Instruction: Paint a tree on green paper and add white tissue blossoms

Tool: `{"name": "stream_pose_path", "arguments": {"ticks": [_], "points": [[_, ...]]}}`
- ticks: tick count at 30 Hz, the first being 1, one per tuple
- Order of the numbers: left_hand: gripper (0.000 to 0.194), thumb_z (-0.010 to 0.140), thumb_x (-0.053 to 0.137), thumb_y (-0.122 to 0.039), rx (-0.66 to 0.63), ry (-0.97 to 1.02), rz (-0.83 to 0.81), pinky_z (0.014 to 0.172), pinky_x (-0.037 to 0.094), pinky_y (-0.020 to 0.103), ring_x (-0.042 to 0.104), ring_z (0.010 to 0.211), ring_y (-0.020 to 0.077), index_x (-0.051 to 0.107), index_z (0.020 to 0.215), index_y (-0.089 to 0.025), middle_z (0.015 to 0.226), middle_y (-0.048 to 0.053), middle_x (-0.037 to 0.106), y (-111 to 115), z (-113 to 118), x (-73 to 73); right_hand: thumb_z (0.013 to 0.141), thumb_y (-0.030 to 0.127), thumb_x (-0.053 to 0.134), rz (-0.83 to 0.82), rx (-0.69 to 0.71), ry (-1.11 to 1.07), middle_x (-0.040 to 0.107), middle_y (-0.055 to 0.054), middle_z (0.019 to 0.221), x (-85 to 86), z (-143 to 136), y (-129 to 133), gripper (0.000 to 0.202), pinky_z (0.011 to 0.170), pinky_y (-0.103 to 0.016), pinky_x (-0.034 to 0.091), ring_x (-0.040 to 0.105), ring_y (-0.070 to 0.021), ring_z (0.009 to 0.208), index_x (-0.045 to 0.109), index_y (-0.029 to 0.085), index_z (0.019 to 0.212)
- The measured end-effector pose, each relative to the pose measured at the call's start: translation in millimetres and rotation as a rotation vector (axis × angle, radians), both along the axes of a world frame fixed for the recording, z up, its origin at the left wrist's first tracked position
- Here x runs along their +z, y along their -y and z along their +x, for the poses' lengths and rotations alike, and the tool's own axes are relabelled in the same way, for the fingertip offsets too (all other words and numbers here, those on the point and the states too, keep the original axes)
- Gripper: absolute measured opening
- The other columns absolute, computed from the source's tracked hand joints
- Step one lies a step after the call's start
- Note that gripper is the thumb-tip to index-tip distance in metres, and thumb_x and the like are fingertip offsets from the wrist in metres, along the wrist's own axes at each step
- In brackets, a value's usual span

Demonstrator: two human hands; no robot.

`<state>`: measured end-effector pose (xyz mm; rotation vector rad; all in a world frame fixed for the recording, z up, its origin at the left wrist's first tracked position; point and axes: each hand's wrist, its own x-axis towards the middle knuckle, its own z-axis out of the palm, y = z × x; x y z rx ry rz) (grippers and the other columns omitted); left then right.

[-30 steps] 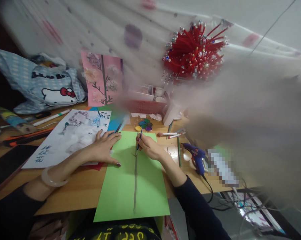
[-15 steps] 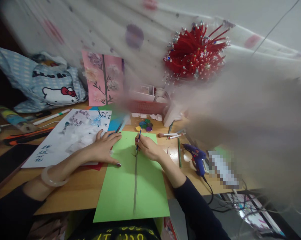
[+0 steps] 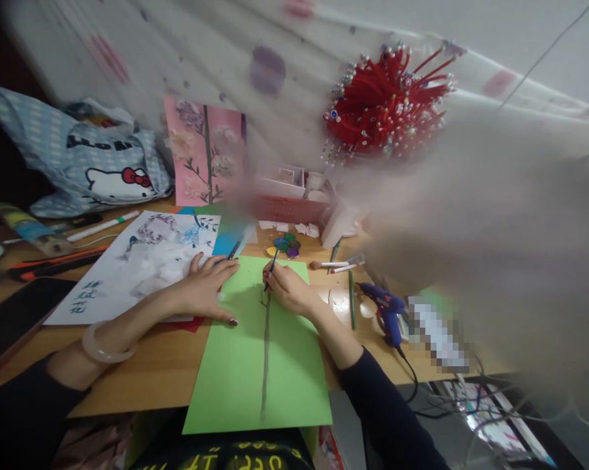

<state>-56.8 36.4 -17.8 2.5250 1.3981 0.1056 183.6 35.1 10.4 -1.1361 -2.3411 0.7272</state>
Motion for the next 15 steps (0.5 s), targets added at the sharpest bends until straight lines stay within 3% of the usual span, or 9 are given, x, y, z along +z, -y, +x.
{"name": "stream_pose_path", "arguments": {"ticks": [15], "points": [[0.120, 0.048, 0.057, -0.086, -0.004, -0.006, 0.008, 0.108, -0.006, 0.062, 0.018, 0.137, 0.0424, 0.033, 0.144, -0.019, 0.152, 0.016, 0.030, 0.6, 0.2, -0.5, 0.097, 0.030, 0.030, 0.053, -0.007, -0.048, 0.055, -0.001, 0.069, 2.4, -6.8, 1.7, 0.020, 0.066, -0.029, 0.039, 0.051, -0.0162, 0.066, 0.040, 0.022, 0.081]]}}
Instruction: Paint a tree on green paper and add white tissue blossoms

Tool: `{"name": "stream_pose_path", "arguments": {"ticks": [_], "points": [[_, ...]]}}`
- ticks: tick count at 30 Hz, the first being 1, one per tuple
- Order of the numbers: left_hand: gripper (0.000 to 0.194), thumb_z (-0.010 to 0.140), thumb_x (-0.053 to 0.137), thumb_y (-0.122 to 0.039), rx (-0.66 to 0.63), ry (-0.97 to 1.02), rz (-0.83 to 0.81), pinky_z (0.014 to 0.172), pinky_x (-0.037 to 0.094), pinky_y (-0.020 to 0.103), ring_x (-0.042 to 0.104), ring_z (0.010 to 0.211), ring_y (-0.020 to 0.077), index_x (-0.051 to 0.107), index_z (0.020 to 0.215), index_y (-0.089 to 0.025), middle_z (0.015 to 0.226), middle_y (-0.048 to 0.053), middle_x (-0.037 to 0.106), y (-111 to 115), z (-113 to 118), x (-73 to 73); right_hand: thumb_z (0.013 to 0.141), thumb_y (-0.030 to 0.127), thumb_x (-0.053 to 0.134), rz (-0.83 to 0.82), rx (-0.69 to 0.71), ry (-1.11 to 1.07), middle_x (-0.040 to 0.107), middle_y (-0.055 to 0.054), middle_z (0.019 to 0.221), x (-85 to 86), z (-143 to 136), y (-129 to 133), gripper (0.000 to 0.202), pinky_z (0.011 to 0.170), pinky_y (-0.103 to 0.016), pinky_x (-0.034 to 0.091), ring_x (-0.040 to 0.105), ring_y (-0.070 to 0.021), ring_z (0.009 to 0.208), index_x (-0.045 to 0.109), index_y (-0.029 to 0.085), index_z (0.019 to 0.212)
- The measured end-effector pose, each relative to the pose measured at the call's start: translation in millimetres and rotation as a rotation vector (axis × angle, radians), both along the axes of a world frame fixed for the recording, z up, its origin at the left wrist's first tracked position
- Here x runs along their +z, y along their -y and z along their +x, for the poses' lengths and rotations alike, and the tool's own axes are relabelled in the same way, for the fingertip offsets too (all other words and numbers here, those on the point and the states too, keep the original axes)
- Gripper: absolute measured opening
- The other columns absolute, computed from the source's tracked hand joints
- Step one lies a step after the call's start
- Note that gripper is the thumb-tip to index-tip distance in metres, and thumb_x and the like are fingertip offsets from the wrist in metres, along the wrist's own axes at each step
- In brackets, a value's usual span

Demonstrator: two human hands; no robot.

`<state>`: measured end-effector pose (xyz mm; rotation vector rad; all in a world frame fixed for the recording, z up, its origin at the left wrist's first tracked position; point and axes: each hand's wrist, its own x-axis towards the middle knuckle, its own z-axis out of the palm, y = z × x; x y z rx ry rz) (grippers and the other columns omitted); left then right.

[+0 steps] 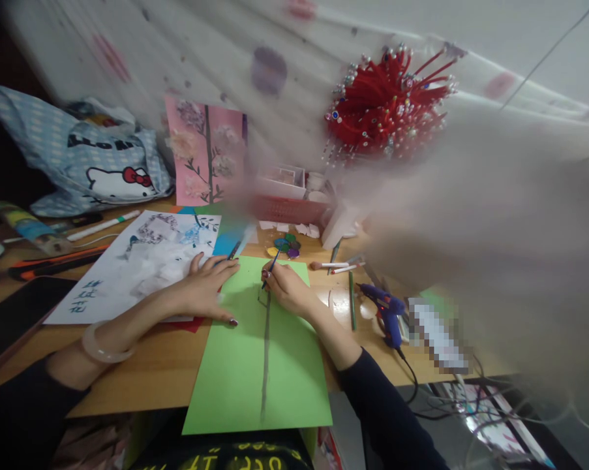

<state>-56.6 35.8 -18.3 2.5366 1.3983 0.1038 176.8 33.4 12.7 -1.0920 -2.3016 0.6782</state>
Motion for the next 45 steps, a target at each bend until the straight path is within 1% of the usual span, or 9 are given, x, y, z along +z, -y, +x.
{"name": "stream_pose_path", "arguments": {"ticks": [8, 13, 16, 21, 25, 30, 34, 38, 45], "points": [[0.120, 0.047, 0.057, -0.087, 0.005, -0.004, 0.010, 0.108, -0.006, 0.061, 0.018, 0.137, 0.0426, 0.034, 0.144, -0.019, 0.151, 0.015, 0.031, 0, 0, 0.1, 0.097, 0.030, 0.033, 0.056, -0.002, -0.011, 0.059, -0.002, 0.071, -4.6, -1, -3, 0.020, 0.066, -0.029, 0.040, 0.054, -0.0164, 0.067, 0.044, 0.022, 0.082], [0.120, 0.048, 0.058, -0.085, 0.005, -0.004, -0.012, 0.108, -0.005, 0.063, 0.018, 0.137, 0.0418, 0.033, 0.144, -0.018, 0.152, 0.016, 0.029, 1, 1, 3.4, 0.097, 0.029, 0.034, 0.067, -0.016, -0.028, 0.062, -0.003, 0.073, -7.7, -1, -6, 0.019, 0.069, -0.029, 0.042, 0.057, -0.0169, 0.070, 0.046, 0.022, 0.084], [0.118, 0.049, 0.058, -0.085, 0.000, -0.002, -0.014, 0.108, -0.006, 0.063, 0.018, 0.137, 0.0419, 0.034, 0.144, -0.019, 0.152, 0.015, 0.029, 2, 1, 4.9, 0.097, 0.028, 0.035, 0.080, -0.026, -0.023, 0.062, -0.003, 0.076, -8.8, -1, -6, 0.018, 0.071, -0.030, 0.042, 0.057, -0.0173, 0.072, 0.047, 0.022, 0.085], [0.118, 0.050, 0.058, -0.084, 0.005, -0.007, -0.018, 0.108, -0.004, 0.064, 0.018, 0.137, 0.0418, 0.033, 0.144, -0.017, 0.152, 0.017, 0.030, 2, 1, 5.5, 0.096, 0.026, 0.036, 0.116, -0.024, -0.030, 0.061, -0.004, 0.078, -11.1, 0, -8, 0.016, 0.071, -0.031, 0.043, 0.056, -0.0178, 0.073, 0.048, 0.022, 0.086], [0.116, 0.051, 0.058, -0.083, 0.004, -0.012, -0.007, 0.108, -0.004, 0.063, 0.017, 0.137, 0.0430, 0.034, 0.144, -0.019, 0.152, 0.015, 0.030, 2, 1, 5.5, 0.095, 0.026, 0.035, 0.132, -0.020, -0.040, 0.061, -0.004, 0.079, -12.8, 0, -10, 0.015, 0.071, -0.031, 0.043, 0.057, -0.0179, 0.073, 0.047, 0.022, 0.086], [0.120, 0.050, 0.058, -0.084, 0.003, -0.013, -0.016, 0.107, -0.004, 0.064, 0.017, 0.137, 0.0439, 0.033, 0.144, -0.015, 0.151, 0.017, 0.030, 2, 1, 5.0, 0.095, 0.027, 0.035, 0.087, -0.047, -0.058, 0.061, -0.004, 0.079, -15.6, 0, -10, 0.015, 0.071, -0.031, 0.044, 0.058, -0.0182, 0.074, 0.047, 0.022, 0.087], [0.120, 0.049, 0.058, -0.085, 0.000, -0.001, -0.004, 0.107, -0.005, 0.064, 0.017, 0.137, 0.0438, 0.033, 0.145, -0.016, 0.151, 0.016, 0.030, 1, 0, 2.4, 0.095, 0.029, 0.035, 0.015, -0.080, -0.076, 0.062, -0.004, 0.077, -15.4, 1, -10, 0.016, 0.070, -0.031, 0.044, 0.058, -0.0181, 0.073, 0.046, 0.021, 0.086], [0.120, 0.049, 0.057, -0.086, 0.001, 0.005, 0.002, 0.107, -0.005, 0.064, 0.018, 0.137, 0.0445, 0.033, 0.144, -0.017, 0.151, 0.016, 0.031, 0, 0, 0.4, 0.095, 0.029, 0.034, -0.038, -0.071, -0.096, 0.061, -0.003, 0.075, -12.3, 2, -8, 0.018, 0.070, -0.031, 0.044, 0.057, -0.0172, 0.071, 0.045, 0.021, 0.084], [0.118, 0.050, 0.057, -0.085, 0.003, 0.005, 0.001, 0.108, -0.006, 0.061, 0.018, 0.137, 0.0435, 0.033, 0.145, -0.019, 0.151, 0.016, 0.031, 0, -1, 0.1, 0.095, 0.032, 0.034, -0.029, -0.059, -0.065, 0.057, 0.000, 0.067, -9.7, 2, -6, 0.021, 0.066, -0.029, 0.041, 0.052, -0.0162, 0.066, 0.043, 0.022, 0.079]]}}
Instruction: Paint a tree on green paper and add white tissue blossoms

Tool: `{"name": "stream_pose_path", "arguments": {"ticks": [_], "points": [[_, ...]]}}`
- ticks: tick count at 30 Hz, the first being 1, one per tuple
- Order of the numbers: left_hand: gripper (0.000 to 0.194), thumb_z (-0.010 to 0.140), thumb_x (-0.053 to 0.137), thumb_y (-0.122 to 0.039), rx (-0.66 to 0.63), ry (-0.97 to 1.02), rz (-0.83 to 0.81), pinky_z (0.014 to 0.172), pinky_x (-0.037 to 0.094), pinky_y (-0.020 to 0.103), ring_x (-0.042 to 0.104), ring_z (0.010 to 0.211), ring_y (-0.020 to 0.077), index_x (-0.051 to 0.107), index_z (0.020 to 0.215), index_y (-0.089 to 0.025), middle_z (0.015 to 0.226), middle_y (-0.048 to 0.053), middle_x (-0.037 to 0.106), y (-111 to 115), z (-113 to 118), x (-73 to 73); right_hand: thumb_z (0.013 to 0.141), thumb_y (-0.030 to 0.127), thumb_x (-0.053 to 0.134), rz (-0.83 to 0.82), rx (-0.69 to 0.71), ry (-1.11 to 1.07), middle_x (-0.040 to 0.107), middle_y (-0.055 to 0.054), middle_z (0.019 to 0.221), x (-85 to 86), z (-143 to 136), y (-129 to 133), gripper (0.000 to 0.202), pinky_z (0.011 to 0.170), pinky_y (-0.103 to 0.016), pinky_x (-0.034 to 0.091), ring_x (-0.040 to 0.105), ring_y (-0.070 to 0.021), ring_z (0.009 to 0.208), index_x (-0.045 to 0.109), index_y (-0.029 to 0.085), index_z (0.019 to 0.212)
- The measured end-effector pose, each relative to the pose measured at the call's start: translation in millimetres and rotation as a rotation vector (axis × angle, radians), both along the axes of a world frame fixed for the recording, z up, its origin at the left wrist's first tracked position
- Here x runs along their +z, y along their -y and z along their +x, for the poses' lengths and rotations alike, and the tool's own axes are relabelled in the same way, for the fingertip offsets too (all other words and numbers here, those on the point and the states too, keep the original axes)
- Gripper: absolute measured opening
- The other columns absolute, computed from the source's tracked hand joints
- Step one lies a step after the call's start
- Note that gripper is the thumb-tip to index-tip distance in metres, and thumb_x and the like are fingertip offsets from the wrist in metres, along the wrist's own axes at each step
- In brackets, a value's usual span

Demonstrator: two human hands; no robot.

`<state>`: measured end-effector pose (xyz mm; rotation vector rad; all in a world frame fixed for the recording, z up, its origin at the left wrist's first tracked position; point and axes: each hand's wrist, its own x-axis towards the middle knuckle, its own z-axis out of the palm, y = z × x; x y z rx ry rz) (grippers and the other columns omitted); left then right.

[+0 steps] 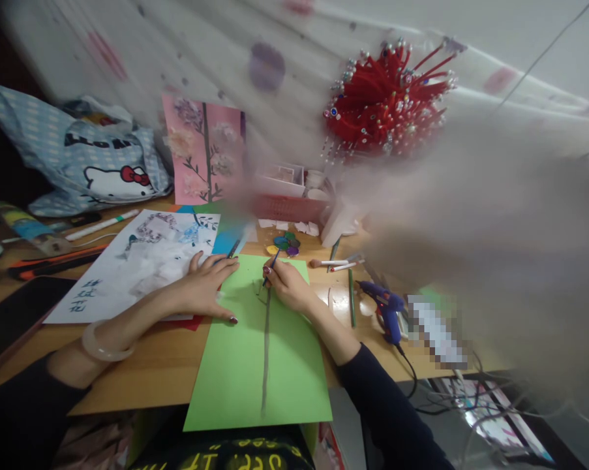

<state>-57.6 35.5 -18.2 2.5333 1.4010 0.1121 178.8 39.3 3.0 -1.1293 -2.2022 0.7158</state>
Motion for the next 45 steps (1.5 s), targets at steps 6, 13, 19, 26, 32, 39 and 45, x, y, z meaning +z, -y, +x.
{"name": "stream_pose_path", "arguments": {"ticks": [6, 13, 19, 26, 32, 39, 45], "points": [[0.120, 0.050, 0.057, -0.085, 0.000, -0.019, -0.014, 0.108, -0.005, 0.063, 0.018, 0.137, 0.0440, 0.030, 0.146, -0.018, 0.152, 0.016, 0.028, 1, 1, 3.0, 0.095, 0.035, 0.032, -0.001, 0.020, 0.047, 0.051, 0.001, 0.064, 2.7, 1, 1, 0.025, 0.061, -0.027, 0.038, 0.047, -0.0148, 0.060, 0.039, 0.022, 0.074], [0.121, 0.050, 0.054, -0.088, -0.019, -0.034, 0.019, 0.108, -0.002, 0.063, 0.020, 0.136, 0.0438, 0.032, 0.146, -0.016, 0.151, 0.016, 0.030, -2, -1, -0.6, 0.096, 0.040, 0.032, 0.036, 0.038, 0.000, 0.050, 0.001, 0.062, 2.3, 9, 3, 0.031, 0.059, -0.027, 0.036, 0.046, -0.0145, 0.058, 0.038, 0.023, 0.070], [0.119, 0.052, 0.053, -0.088, -0.019, -0.062, 0.048, 0.109, -0.002, 0.061, 0.019, 0.137, 0.0432, 0.031, 0.146, -0.018, 0.152, 0.015, 0.029, -2, -2, -3.0, 0.096, 0.048, 0.032, 0.073, -0.085, -0.123, 0.051, 0.002, 0.061, 2.7, 11, 5, 0.036, 0.058, -0.025, 0.037, 0.047, -0.0127, 0.056, 0.040, 0.022, 0.072], [0.118, 0.052, 0.054, -0.087, -0.003, -0.079, 0.043, 0.109, 0.000, 0.062, 0.019, 0.137, 0.0430, 0.031, 0.146, -0.020, 0.153, 0.015, 0.027, -2, 1, -0.9, 0.094, 0.050, 0.039, 0.164, -0.246, -0.293, 0.054, 0.003, 0.059, 0.1, 15, 0, 0.035, 0.057, -0.024, 0.038, 0.051, -0.0122, 0.055, 0.048, 0.021, 0.077], [0.118, 0.053, 0.053, -0.087, -0.007, -0.094, 0.037, 0.109, 0.001, 0.063, 0.018, 0.138, 0.0428, 0.030, 0.147, -0.020, 0.154, 0.014, 0.027, -1, 1, 1.5, 0.092, 0.050, 0.045, 0.193, -0.348, -0.410, 0.059, 0.000, 0.065, -3.6, 19, -7, 0.033, 0.060, -0.026, 0.043, 0.056, -0.0140, 0.061, 0.052, 0.020, 0.080], [0.117, 0.053, 0.053, -0.087, -0.002, -0.090, 0.049, 0.108, -0.004, 0.064, 0.015, 0.138, 0.0439, 0.030, 0.147, -0.020, 0.154, 0.013, 0.026, -1, 1, 0.5, 0.090, 0.051, 0.049, 0.166, -0.385, -0.545, 0.065, -0.003, 0.075, -3.7, 22, -11, 0.033, 0.069, -0.030, 0.049, 0.061, -0.0159, 0.069, 0.060, 0.020, 0.088], [0.118, 0.052, 0.053, -0.088, 0.003, -0.094, 0.036, 0.108, -0.006, 0.064, 0.014, 0.139, 0.0433, 0.032, 0.146, -0.019, 0.154, 0.014, 0.026, 1, 4, 6.1, 0.087, 0.055, 0.051, 0.144, -0.398, -0.643, 0.063, -0.002, 0.071, -1.6, 21, -15, 0.034, 0.069, -0.031, 0.050, 0.060, -0.0165, 0.068, 0.056, 0.021, 0.087]]}}
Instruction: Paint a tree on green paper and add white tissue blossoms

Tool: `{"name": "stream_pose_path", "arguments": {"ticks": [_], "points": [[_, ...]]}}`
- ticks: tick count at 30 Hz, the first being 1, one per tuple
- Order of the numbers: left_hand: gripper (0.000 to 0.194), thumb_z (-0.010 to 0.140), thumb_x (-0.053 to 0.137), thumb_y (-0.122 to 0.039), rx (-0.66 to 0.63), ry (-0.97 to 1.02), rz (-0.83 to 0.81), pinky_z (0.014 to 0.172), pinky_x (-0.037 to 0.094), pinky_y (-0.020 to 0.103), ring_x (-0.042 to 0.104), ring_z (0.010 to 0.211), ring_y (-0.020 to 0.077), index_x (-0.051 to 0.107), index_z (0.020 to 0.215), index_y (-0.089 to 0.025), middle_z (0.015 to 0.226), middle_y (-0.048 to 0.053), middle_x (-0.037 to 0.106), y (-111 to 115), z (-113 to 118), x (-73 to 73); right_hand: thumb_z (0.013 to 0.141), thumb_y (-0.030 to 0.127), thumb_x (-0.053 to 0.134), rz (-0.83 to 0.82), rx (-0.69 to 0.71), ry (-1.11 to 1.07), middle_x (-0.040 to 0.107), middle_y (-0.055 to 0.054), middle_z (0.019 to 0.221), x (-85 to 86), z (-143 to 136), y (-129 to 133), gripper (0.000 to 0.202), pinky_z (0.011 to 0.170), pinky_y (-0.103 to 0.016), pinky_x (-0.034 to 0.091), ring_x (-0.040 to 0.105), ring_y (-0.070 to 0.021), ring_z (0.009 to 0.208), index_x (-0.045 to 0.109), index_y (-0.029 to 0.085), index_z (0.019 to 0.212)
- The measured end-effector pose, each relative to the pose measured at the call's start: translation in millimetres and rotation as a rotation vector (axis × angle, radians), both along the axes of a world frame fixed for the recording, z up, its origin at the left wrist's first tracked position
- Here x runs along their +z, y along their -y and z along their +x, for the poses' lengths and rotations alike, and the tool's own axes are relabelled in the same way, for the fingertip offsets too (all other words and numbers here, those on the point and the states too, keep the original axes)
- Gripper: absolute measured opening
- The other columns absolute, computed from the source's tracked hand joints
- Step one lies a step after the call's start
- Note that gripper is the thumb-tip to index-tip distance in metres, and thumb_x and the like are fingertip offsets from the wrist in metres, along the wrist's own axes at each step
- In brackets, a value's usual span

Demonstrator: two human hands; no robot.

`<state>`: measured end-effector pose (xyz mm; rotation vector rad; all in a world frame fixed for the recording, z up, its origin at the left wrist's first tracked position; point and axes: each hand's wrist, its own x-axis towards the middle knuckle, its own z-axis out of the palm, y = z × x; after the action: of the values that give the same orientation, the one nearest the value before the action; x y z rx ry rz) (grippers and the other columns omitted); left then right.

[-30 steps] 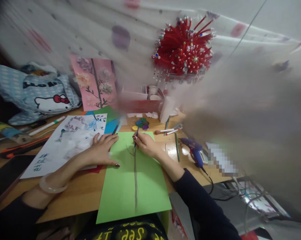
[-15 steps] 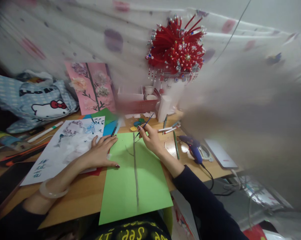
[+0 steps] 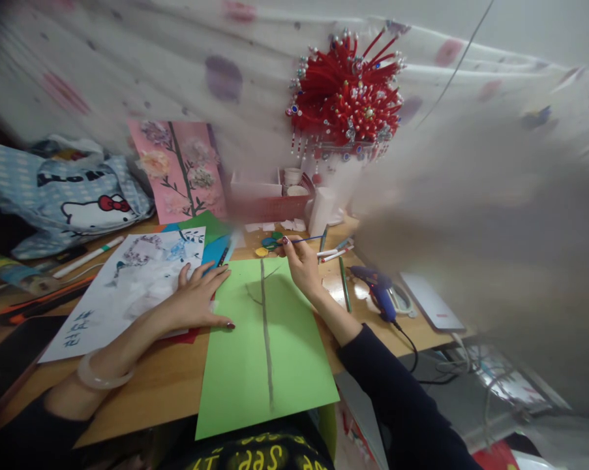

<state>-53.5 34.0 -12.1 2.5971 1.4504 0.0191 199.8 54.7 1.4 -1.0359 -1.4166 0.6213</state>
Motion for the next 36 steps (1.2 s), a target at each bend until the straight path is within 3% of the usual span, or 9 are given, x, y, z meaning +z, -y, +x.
{"name": "stream_pose_path", "arguments": {"ticks": [12, 19, 22, 26, 36], "points": [[0.117, 0.054, 0.051, -0.088, -0.019, 0.000, 0.017, 0.108, -0.004, 0.064, 0.014, 0.139, 0.0434, 0.032, 0.146, -0.017, 0.154, 0.014, 0.026, -1, -3, -4.9, 0.084, 0.051, 0.056, 0.021, -0.044, -0.041, 0.058, 0.000, 0.070, -1.4, 2, -5, 0.029, 0.064, -0.030, 0.048, 0.058, -0.0153, 0.065, 0.050, 0.022, 0.086], [0.117, 0.053, 0.052, -0.088, -0.007, 0.002, 0.021, 0.109, -0.006, 0.061, 0.015, 0.139, 0.0429, 0.032, 0.146, -0.019, 0.154, 0.013, 0.026, -2, -2, -7.4, 0.087, 0.045, 0.053, 0.045, -0.204, 0.103, 0.061, -0.001, 0.072, 2.7, 22, -27, 0.024, 0.060, -0.028, 0.046, 0.059, -0.0163, 0.065, 0.051, 0.021, 0.086], [0.117, 0.053, 0.051, -0.089, -0.018, 0.022, 0.023, 0.109, -0.006, 0.061, 0.015, 0.139, 0.0423, 0.032, 0.146, -0.020, 0.154, 0.013, 0.026, -2, -3, -8.4, 0.088, 0.040, 0.048, 0.036, -0.200, 0.272, 0.059, 0.000, 0.068, 3.1, 30, -45, 0.020, 0.060, -0.028, 0.043, 0.056, -0.0163, 0.062, 0.050, 0.021, 0.083], [0.118, 0.053, 0.049, -0.090, -0.033, 0.038, 0.034, 0.109, -0.006, 0.062, 0.017, 0.138, 0.0429, 0.032, 0.146, -0.018, 0.153, 0.015, 0.028, -2, -4, -11.0, 0.087, 0.035, 0.043, -0.004, -0.194, 0.471, 0.055, 0.000, 0.065, -4.4, 35, -64, 0.017, 0.060, -0.028, 0.039, 0.051, -0.0162, 0.059, 0.051, 0.021, 0.084], [0.102, 0.071, 0.035, -0.086, -0.049, 0.028, 0.075, 0.109, -0.005, 0.062, 0.020, 0.138, 0.0408, 0.034, 0.145, -0.016, 0.152, 0.014, 0.030, 0, -1, -10.5, 0.084, 0.032, 0.041, -0.057, -0.159, 0.561, 0.063, -0.006, 0.075, -27.3, 41, -75, 0.020, 0.066, -0.029, 0.041, 0.055, -0.0202, 0.068, 0.056, 0.019, 0.086]]}}
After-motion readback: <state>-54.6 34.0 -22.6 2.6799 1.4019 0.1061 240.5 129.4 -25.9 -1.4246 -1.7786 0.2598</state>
